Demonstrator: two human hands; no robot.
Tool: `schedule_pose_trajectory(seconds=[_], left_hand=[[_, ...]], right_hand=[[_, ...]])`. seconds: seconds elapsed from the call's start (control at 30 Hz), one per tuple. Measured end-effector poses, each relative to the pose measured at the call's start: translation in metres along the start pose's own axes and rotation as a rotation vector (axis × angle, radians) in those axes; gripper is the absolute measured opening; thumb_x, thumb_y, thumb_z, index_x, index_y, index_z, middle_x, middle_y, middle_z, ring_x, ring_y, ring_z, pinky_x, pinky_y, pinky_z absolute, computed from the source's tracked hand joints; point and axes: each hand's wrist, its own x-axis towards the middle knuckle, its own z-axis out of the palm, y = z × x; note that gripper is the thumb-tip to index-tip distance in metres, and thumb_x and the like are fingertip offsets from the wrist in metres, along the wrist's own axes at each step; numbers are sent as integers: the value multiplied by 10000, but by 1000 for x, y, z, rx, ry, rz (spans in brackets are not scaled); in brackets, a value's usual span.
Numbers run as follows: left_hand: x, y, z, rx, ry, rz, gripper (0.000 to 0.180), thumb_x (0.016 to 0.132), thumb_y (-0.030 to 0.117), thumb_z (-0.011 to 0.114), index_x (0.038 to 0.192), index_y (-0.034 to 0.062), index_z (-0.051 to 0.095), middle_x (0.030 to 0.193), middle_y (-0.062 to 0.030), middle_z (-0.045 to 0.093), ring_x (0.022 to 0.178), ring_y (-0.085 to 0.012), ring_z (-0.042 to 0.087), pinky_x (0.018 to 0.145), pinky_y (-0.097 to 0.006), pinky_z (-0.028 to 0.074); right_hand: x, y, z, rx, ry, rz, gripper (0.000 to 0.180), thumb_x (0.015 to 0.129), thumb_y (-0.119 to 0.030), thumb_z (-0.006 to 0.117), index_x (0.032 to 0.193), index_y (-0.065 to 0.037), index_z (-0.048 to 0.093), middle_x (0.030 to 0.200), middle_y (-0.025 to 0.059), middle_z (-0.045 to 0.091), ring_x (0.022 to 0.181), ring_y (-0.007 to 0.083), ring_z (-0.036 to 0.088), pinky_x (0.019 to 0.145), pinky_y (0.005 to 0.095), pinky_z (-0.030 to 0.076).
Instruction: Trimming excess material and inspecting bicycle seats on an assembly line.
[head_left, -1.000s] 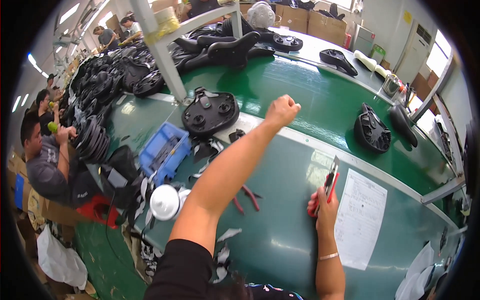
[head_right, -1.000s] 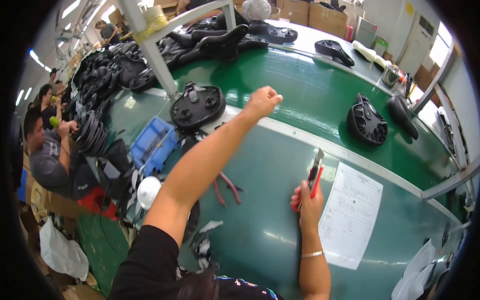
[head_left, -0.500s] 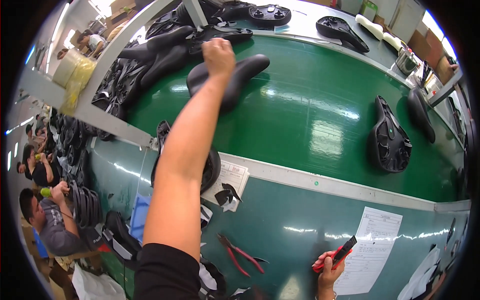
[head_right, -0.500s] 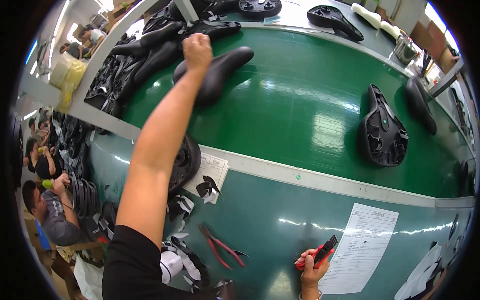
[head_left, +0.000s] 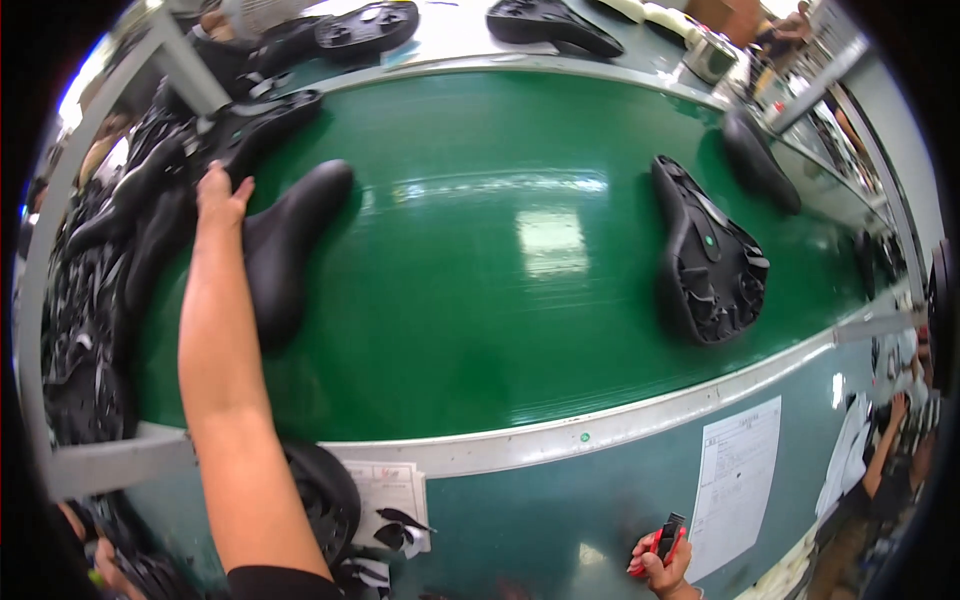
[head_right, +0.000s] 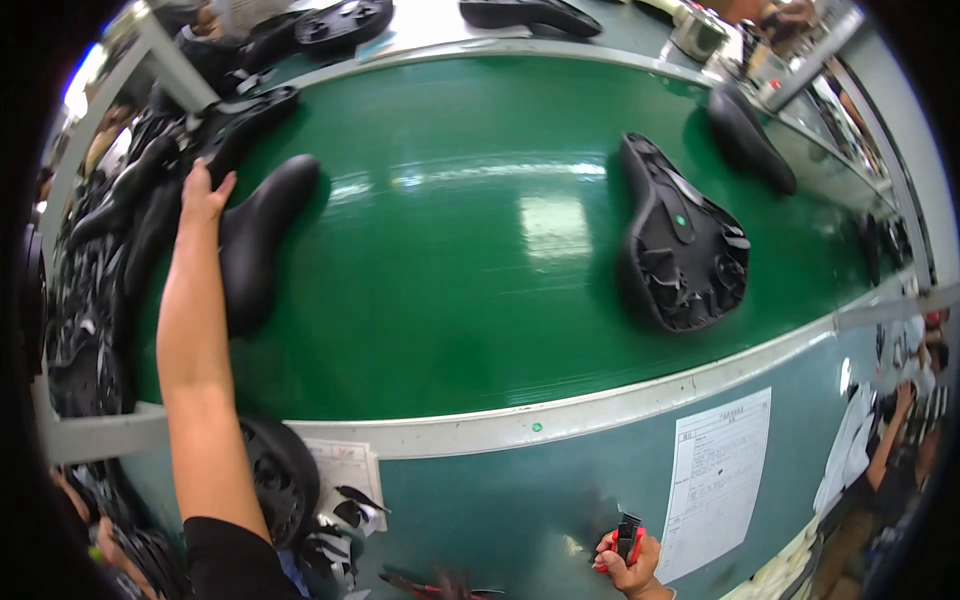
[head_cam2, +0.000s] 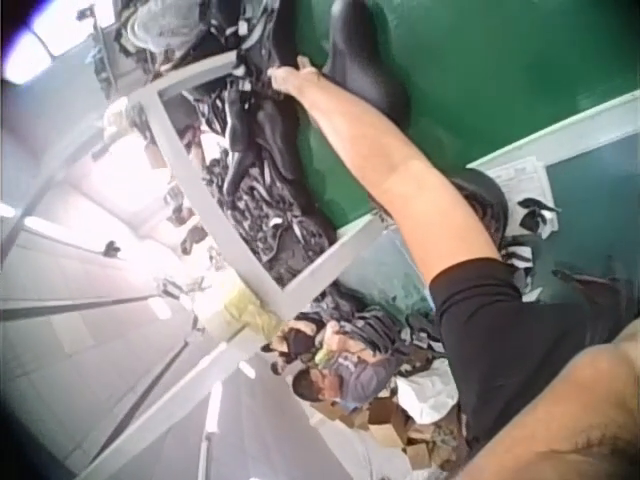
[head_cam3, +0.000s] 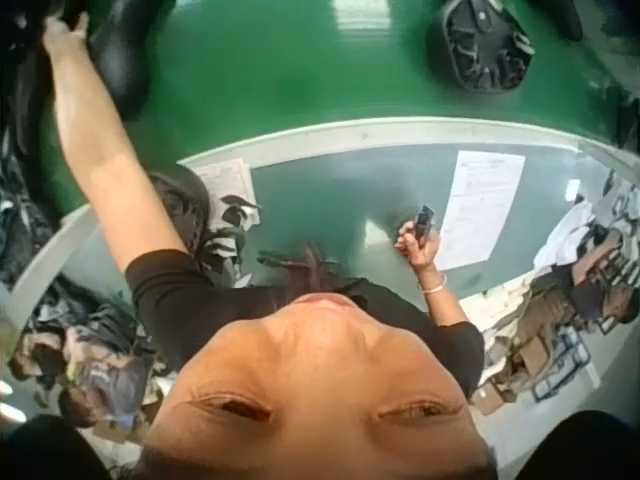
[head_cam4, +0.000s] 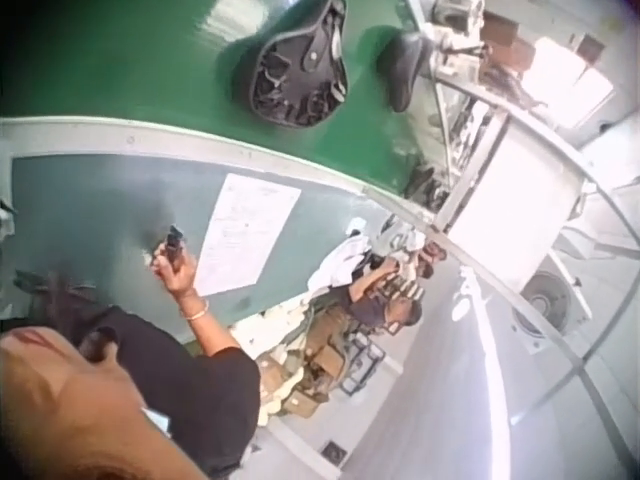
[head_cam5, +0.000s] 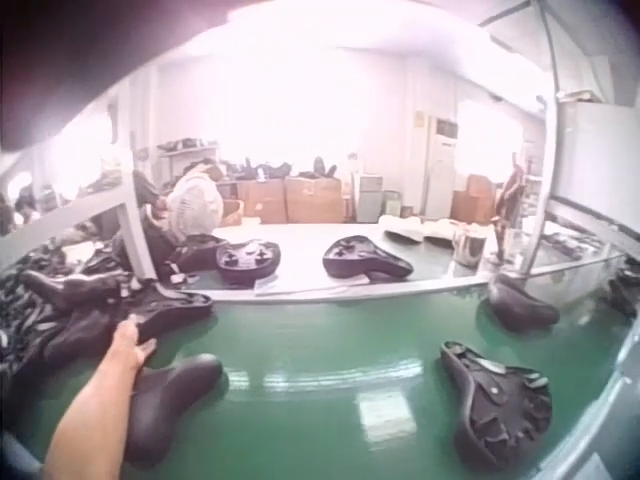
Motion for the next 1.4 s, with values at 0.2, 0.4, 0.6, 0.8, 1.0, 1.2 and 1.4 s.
schedule_pose_trajectory(seconds=[0.2, 0.4, 0.6, 0.8, 1.0, 1.2, 1.4], left_hand=[[-32, 56, -11, 112, -44, 519, 210, 860, 211, 671, 918, 85, 513, 863, -21, 508, 777, -166, 550, 700, -300, 522], [-232, 19, 37, 61, -709, 251, 133, 876, 123, 601, 864, 139, 468, 826, 20, 476, 725, -124, 581, 728, -292, 532], [-393, 25, 69, 365, -1016, -14, 183, 845, 104, 515, 975, 158, 397, 847, -7, 425, 697, -123, 546, 654, -296, 530], [-455, -13, 119, 477, -944, 53, 535, 849, 190, 592, 1335, 118, 380, 984, -64, 559, 782, -123, 563, 671, -270, 475], [-484, -32, 139, 318, -1101, -323, 495, 826, 223, 666, 1225, -17, 497, 1099, -125, 601, 921, -192, 612, 786, -295, 518], [-476, -30, 138, 389, -1070, -415, 532, 808, 218, 664, 1256, -9, 487, 1132, -134, 588, 970, -206, 605, 798, -314, 530], [-482, -16, 128, 433, -1024, -426, 504, 811, 259, 672, 1210, -10, 519, 1079, -108, 622, 926, -169, 615, 772, -297, 529]], right_hand=[[5, 2, -12, -29, -94, -193, 237, 825, -171, 666, 888, 23, 545, 639, 71, 638, 518, 145, 639, 486, 248, 507], [11, -25, -20, 18, -178, -192, 191, 848, -94, 633, 968, 31, 553, 694, 70, 648, 527, 123, 619, 492, 246, 496], [112, -65, -92, 142, 226, -137, 172, 891, -185, 607, 975, -61, 525, 706, 3, 557, 536, 67, 506, 470, 213, 414], [308, -119, -225, -150, 575, -547, 257, 786, -93, 666, 958, -50, 480, 784, 11, 473, 709, 113, 466, 684, 262, 419], [464, -149, -292, -699, 794, -970, 516, 639, -164, 764, 1039, -48, 459, 954, 109, 574, 903, 318, 546, 802, 400, 459], [503, -177, -250, -822, 568, -373, 602, 568, -197, 823, 1041, -82, 468, 1018, 137, 598, 974, 314, 536, 814, 422, 472], [417, -174, -203, -731, 379, -453, 712, 642, -461, 750, 1192, -94, 485, 1034, 183, 629, 929, 349, 613, 810, 422, 465]])
